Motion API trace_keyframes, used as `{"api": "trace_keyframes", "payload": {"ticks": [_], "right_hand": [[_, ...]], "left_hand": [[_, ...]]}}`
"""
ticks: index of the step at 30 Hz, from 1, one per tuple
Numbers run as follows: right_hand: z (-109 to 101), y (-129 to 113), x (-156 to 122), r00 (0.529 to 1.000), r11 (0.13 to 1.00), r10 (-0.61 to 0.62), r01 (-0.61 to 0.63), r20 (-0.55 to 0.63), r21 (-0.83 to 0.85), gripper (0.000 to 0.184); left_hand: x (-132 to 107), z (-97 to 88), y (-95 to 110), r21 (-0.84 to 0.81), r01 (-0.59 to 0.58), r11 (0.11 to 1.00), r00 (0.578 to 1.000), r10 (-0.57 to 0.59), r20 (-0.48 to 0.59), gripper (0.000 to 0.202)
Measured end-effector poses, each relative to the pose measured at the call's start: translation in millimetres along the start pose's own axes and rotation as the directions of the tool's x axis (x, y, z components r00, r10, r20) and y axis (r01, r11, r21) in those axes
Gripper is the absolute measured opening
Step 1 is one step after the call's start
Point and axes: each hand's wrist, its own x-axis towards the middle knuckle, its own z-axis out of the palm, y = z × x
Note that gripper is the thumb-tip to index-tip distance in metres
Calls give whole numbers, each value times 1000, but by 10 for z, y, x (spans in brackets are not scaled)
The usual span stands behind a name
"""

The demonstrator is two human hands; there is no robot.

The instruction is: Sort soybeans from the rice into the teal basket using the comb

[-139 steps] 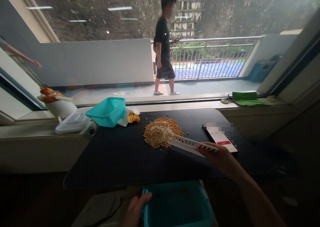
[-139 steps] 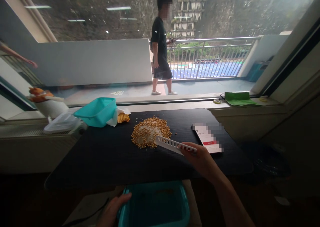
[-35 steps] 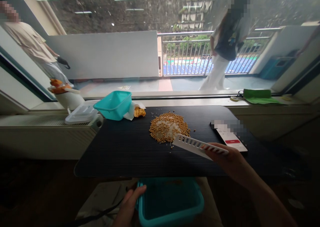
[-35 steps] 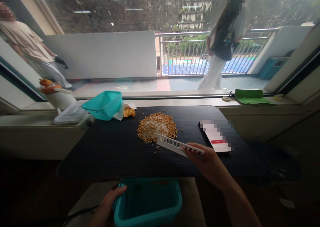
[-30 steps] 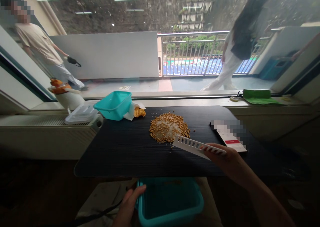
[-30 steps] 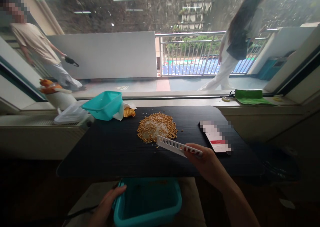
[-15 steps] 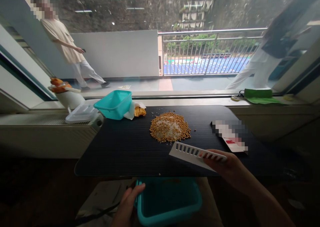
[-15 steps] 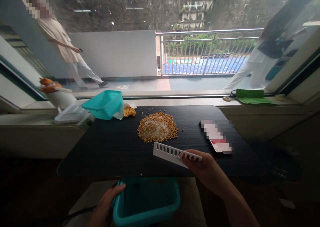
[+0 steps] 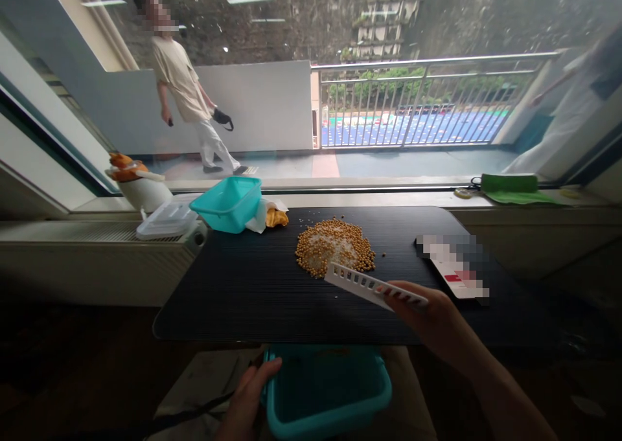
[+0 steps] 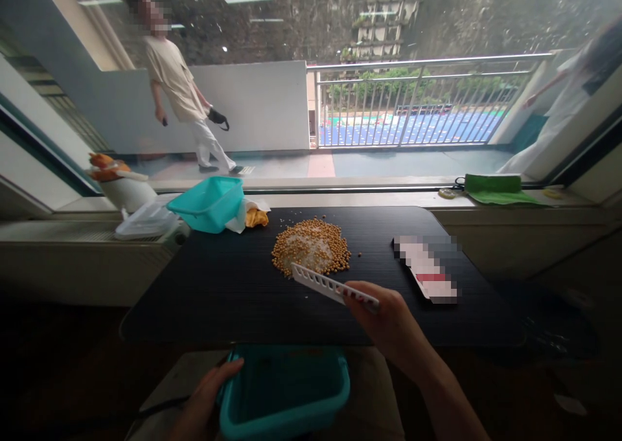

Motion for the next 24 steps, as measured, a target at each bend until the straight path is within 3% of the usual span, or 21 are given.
{"api": "trace_keyframes", "payload": {"ticks": [3, 9, 19, 24], "right_hand": [[0, 95, 139, 995, 999, -23, 19, -94, -49, 28], [54, 132, 222, 996, 996, -38, 31, -81, -87, 30], [59, 120, 141, 1000, 999, 6, -6, 15, -52, 29], [176, -35, 24, 983, 999, -35, 31, 180, 23, 30]], "left_hand": [[14, 7, -14, 5, -3, 1000, 1000, 3, 5, 40], [37, 2, -34, 8, -18, 1000, 1000, 18, 10, 41], [64, 9, -14, 12, -1, 1000, 1000, 1, 7, 39], [15, 5, 16, 19, -3, 1000, 1000, 3, -1, 37]]}}
